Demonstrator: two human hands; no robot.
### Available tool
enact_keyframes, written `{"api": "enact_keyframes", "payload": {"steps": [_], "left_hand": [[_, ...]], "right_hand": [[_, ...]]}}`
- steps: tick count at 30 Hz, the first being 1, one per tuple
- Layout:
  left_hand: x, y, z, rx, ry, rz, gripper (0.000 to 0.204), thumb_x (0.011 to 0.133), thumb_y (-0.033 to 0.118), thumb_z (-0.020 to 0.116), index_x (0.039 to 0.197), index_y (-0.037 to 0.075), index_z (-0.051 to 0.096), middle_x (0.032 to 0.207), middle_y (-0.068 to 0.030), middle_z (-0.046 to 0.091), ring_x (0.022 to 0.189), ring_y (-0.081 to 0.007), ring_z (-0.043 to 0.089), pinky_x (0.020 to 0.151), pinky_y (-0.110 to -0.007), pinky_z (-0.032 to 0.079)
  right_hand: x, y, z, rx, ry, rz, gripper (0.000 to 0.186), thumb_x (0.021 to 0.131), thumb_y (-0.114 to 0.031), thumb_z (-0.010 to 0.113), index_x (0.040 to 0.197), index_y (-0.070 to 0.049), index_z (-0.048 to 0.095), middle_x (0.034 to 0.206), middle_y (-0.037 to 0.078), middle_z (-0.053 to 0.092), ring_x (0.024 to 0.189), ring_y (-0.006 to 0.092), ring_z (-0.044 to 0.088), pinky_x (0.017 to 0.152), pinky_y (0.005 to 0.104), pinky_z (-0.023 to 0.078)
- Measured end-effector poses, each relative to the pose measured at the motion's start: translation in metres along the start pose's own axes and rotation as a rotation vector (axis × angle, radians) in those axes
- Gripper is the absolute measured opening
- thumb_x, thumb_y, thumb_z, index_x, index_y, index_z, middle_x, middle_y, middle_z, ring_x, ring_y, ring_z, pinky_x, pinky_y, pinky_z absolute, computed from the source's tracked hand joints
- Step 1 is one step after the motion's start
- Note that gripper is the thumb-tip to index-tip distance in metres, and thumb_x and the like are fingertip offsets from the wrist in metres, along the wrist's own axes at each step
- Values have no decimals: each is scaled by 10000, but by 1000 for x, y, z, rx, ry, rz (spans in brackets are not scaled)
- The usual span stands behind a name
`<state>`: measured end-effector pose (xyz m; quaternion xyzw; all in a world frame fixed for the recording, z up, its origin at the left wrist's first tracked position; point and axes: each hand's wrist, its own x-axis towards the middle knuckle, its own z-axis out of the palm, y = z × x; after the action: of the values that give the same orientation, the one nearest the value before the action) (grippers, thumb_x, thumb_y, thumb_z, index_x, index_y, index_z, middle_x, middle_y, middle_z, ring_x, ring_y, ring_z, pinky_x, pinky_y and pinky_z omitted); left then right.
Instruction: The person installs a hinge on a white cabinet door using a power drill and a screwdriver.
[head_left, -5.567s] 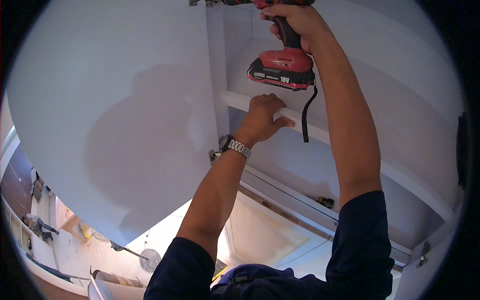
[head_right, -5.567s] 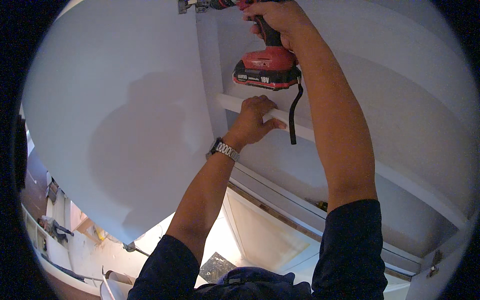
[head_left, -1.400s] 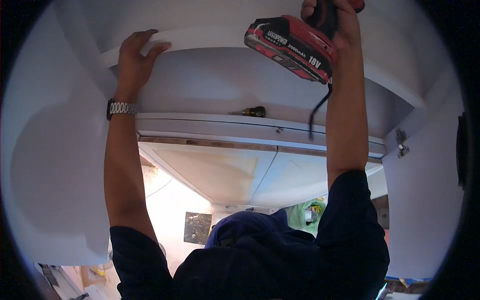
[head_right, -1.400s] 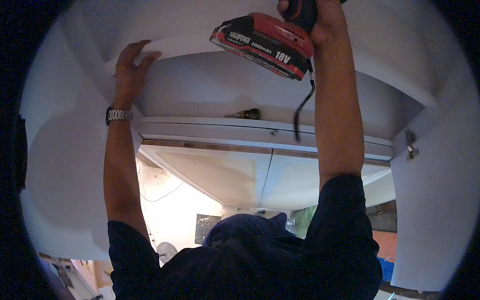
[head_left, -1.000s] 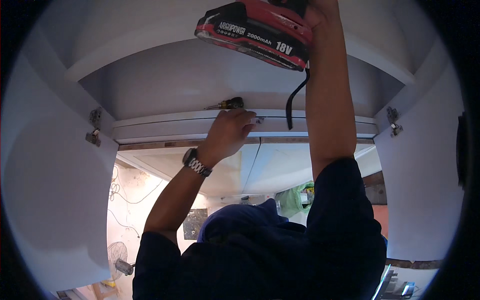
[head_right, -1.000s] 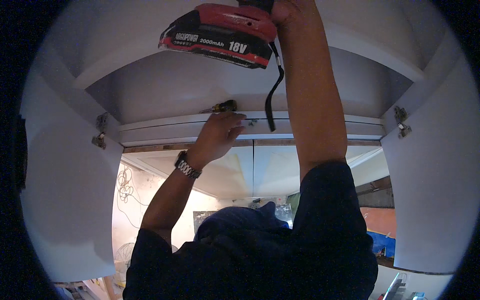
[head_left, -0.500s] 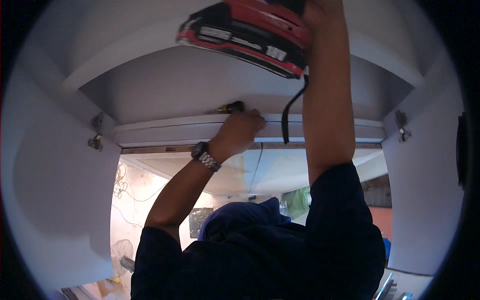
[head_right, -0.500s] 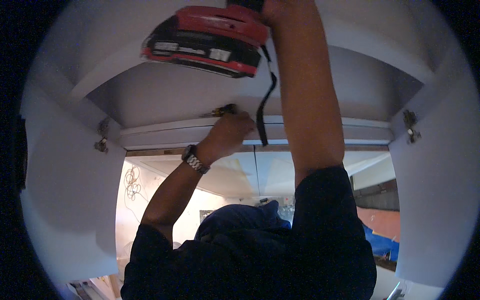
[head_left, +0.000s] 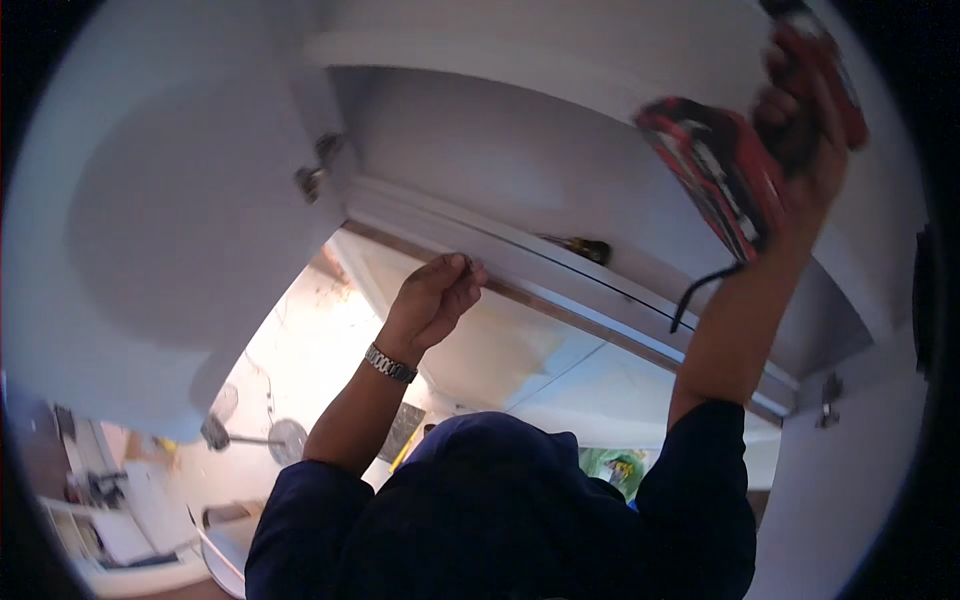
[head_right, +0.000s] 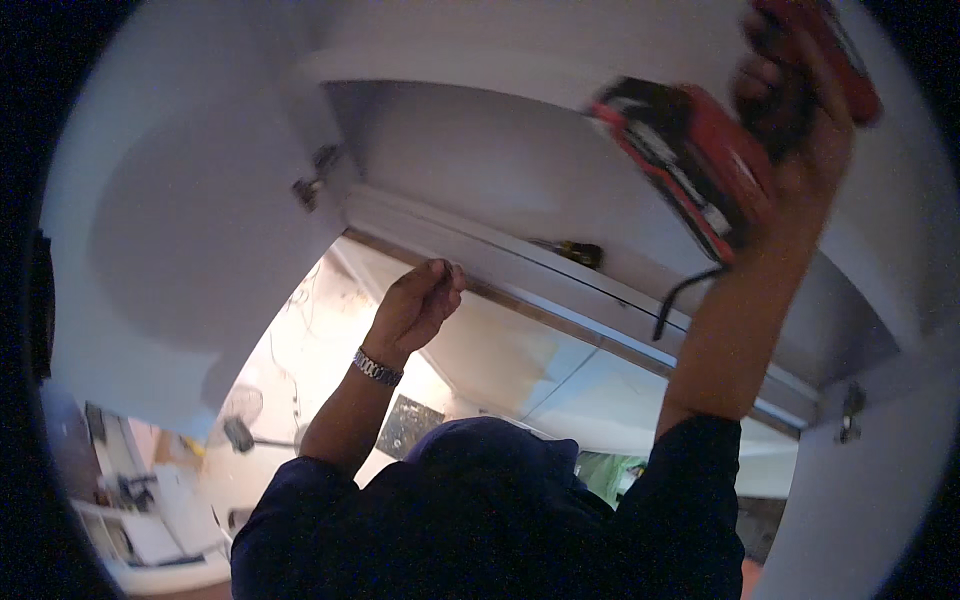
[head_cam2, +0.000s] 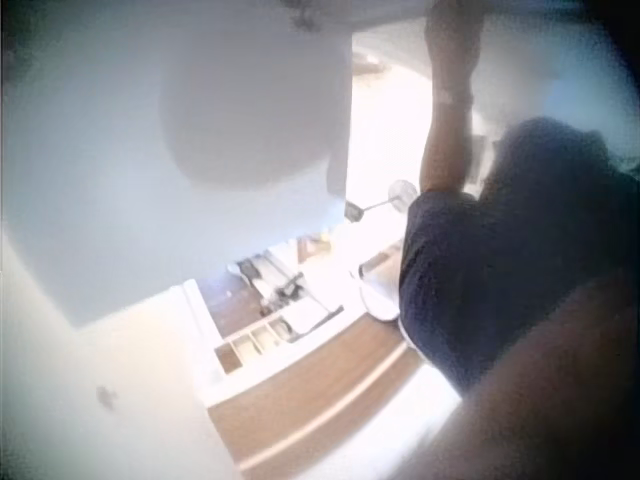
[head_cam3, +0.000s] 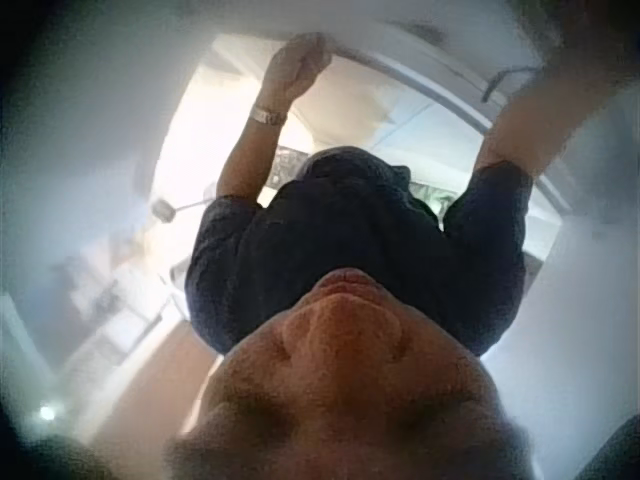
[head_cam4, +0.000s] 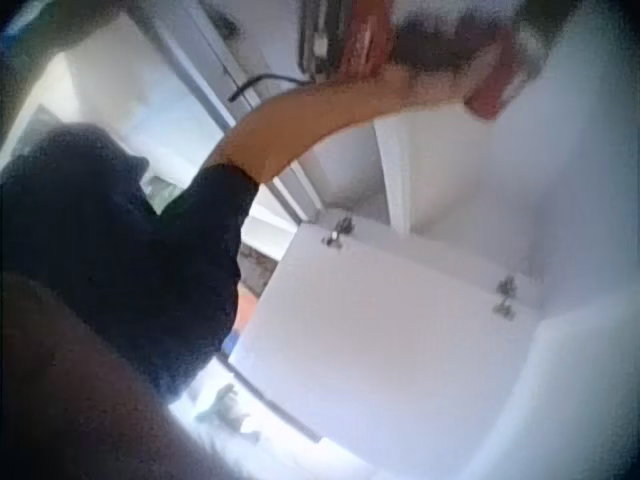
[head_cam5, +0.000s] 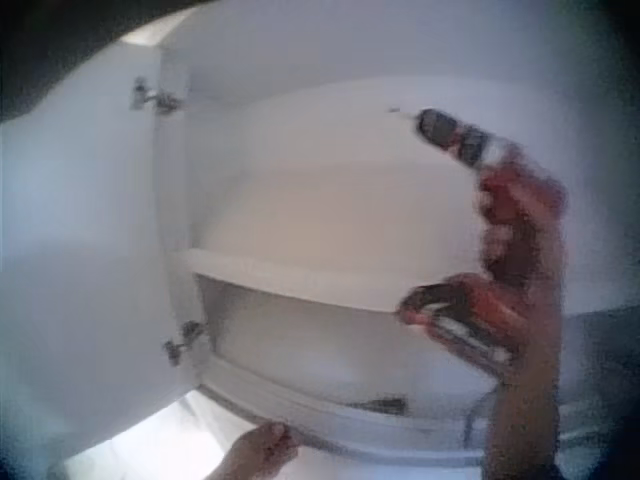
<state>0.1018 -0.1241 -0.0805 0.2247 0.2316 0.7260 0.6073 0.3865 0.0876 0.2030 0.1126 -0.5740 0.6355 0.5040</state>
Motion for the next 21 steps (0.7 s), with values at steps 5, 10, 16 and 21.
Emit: {"api": "enact_keyframes", "payload": {"steps": [5,10,16,21], "left_hand": [[-66,8,-36,-2,358,36,177,1009,147,479,1078,5,561,967,-100,645,916,-166,654,775,-252,569],[-104,9,-53,-103,440,137,225,999,133,504,1156,-25,530,1005,-114,622,929,-174,647,802,-254,569],[-136,18,-62,-108,554,254,233,977,88,528,1171,-40,537,977,-95,592,895,-164,599,800,-249,542],[-155,38,-43,9,608,372,184,933,45,583,1106,-20,584,924,-62,589,839,-137,574,731,-260,507]], "right_hand": [[-26,4,9,-69,-179,-71,521,968,-151,515,1410,61,339,1177,109,505,693,77,397,624,211,365],[-82,57,55,-2,-128,-10,546,944,-174,548,1389,53,329,1109,128,489,645,114,437,545,228,390],[-169,157,66,55,-78,476,501,861,-100,661,1300,12,448,1118,187,573,745,215,635,557,281,515],[-210,205,77,-25,-44,697,446,746,10,731,1173,-14,602,1010,126,689,752,164,664,648,286,546]]}}
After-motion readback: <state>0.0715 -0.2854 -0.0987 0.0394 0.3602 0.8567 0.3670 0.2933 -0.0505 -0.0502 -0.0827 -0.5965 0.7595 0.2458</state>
